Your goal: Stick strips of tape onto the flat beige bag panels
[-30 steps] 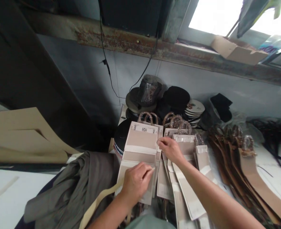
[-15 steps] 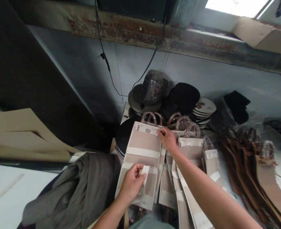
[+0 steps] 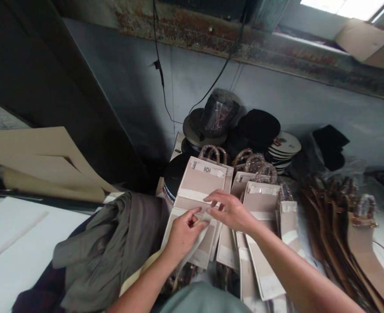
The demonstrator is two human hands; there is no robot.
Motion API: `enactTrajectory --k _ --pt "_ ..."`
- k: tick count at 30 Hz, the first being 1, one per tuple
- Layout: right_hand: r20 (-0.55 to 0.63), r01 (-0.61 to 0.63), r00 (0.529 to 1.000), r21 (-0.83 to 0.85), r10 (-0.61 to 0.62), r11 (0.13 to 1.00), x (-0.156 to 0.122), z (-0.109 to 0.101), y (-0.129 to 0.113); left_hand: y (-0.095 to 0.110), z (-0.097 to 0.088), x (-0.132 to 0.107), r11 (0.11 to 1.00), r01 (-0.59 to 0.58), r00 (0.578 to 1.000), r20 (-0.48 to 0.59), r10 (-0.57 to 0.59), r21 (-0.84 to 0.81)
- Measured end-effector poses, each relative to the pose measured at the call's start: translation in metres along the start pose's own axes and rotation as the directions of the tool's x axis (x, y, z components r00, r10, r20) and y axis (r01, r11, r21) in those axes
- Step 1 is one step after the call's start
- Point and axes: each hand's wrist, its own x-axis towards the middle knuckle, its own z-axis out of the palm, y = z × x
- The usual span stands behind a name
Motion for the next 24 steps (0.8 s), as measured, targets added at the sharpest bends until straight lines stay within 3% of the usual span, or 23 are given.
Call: enactTrajectory --k 3,9,15,20,24 --pt "0.15 0.096 0.987 -0.219 -0.064 0.971 -0.004 0.002 -0.012 -0.001 -0.001 -0.002 0.99 -0.071 0.997 -0.012 0.073 0.119" --pt "0.209 0.108 0.978 -0.454 -0.012 0.885 0.003 0.003 -0.014 0.002 -0.004 -0.002 0.954 -0.115 0.993 0.001 0.119 0.278" --pt "0.251 0.214 0.965 -0.583 -0.077 0.783 0.003 0.008 -0.006 0.003 -0.006 0.007 0.945 -0.134 0.98 0.179 0.083 0.299" --pt "0.185 0.191 0.979 -0.652 -0.09 0.734 0.011 0.013 -0.001 0.001 -0.006 0.015 0.903 -0.202 0.978 0.133 0.163 0.379" --pt "0.043 0.098 0.995 -0.602 -0.09 0.792 0.019 0.019 0.009 0.0 -0.009 0.021 0.778 -0.38 0.923 0.145 0.357 0.501"
